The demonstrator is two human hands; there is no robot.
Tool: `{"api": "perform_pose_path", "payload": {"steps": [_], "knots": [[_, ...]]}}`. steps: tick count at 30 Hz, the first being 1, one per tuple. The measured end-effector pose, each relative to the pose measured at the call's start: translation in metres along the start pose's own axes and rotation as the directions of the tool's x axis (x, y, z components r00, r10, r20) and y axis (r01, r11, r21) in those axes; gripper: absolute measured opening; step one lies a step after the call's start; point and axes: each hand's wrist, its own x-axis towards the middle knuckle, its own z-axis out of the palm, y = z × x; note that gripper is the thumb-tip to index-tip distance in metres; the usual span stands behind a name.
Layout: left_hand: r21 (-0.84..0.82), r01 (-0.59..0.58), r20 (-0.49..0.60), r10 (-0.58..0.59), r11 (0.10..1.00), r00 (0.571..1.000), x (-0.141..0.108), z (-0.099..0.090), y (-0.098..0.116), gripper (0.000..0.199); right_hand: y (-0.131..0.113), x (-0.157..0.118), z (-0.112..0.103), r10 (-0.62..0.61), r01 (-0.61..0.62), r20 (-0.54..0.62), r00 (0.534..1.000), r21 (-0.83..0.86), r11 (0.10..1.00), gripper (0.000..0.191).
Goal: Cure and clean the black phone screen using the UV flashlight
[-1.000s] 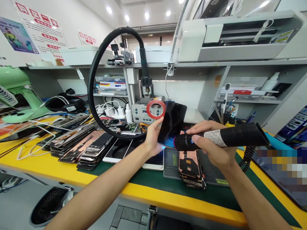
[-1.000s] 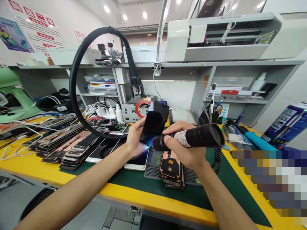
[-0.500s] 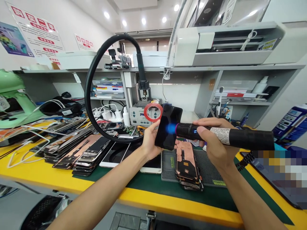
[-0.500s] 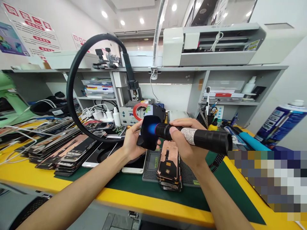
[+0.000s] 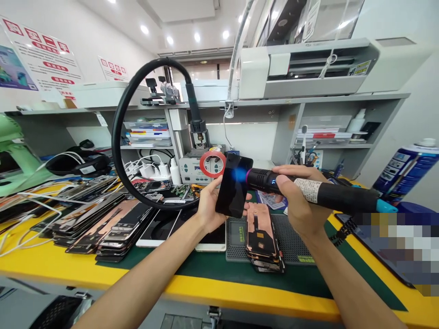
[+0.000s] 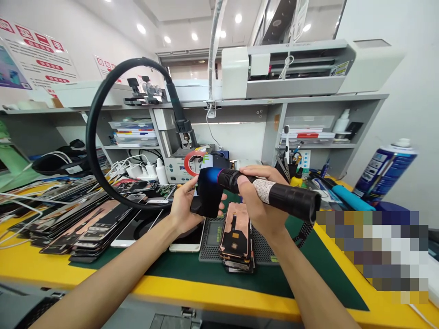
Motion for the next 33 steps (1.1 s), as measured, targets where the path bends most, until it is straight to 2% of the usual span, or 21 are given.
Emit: {"api": "perform_pose_path", "payload": {"steps": [3,5,10,12,15,19,21,22,24,26,27,29,33], "knots": [[0.01,0.007,-0.025,-0.007,1.0,1.0,-0.001,0.002,0.002,0.061,0.003,-0.002,-0.002,0.048,-0.047,-0.024,0.999,0.027,0.999,0.004],[0.032,0.007,-0.055,-0.005,0.999,0.998,-0.001,0.004,0.003,0.059,0.008,-0.002,-0.003,0.102,-0.101,-0.088,0.991,0.021,0.995,0.004],[0.128,0.037,-0.142,-0.018,0.991,0.99,-0.001,0.007,0.008,0.058,0.026,0.004,-0.005,0.236,-0.257,-0.301,0.924,-0.03,0.966,0.01],[0.169,0.03,-0.142,-0.006,0.985,0.99,-0.001,0.007,0.009,0.056,0.032,0.007,-0.006,0.255,-0.287,-0.358,0.898,-0.038,0.957,0.012],[0.265,-0.01,-0.141,0.048,0.964,0.989,-0.003,0.007,0.009,0.049,0.04,0.011,-0.011,0.262,-0.299,-0.388,0.884,-0.038,0.954,0.013],[0.495,-0.001,-0.225,0.13,0.869,0.966,-0.003,0.009,0.007,0.042,0.048,0.015,-0.017,0.24,-0.291,-0.424,0.873,-0.058,0.955,0.011],[0.695,0.049,-0.246,0.173,0.718,0.954,-0.004,0.015,0.005,0.047,0.051,0.017,-0.02,0.234,-0.294,-0.441,0.866,-0.072,0.953,0.01],[0.807,0.087,-0.241,0.191,0.583,0.952,-0.004,0.02,0.004,0.052,0.053,0.017,-0.022,0.234,-0.299,-0.446,0.864,-0.08,0.951,0.009],[0.966,0.158,-0.203,0.223,0.205,0.953,-0.004,0.033,-0.002,0.06,0.056,0.018,-0.023,0.24,-0.315,-0.455,0.857,-0.095,0.944,0.01],[0.966,0.186,-0.136,0.256,-0.181,0.957,-0.002,0.048,-0.011,0.065,0.059,0.017,-0.024,0.25,-0.333,-0.458,0.853,-0.108,0.937,0.011],[0.926,0.189,-0.1,0.27,-0.326,0.958,-0.001,0.055,-0.016,0.065,0.06,0.017,-0.024,0.256,-0.342,-0.456,0.852,-0.114,0.933,0.012],[0.839,0.194,-0.063,0.263,-0.508,0.963,0.004,0.067,-0.029,0.062,0.062,0.016,-0.024,0.27,-0.358,-0.45,0.851,-0.124,0.925,0.013],[0.688,0.221,-0.082,0.229,-0.691,0.97,0.013,0.08,-0.052,0.064,0.062,0.015,-0.023,0.301,-0.393,-0.441,0.846,-0.135,0.909,0.015]]}}
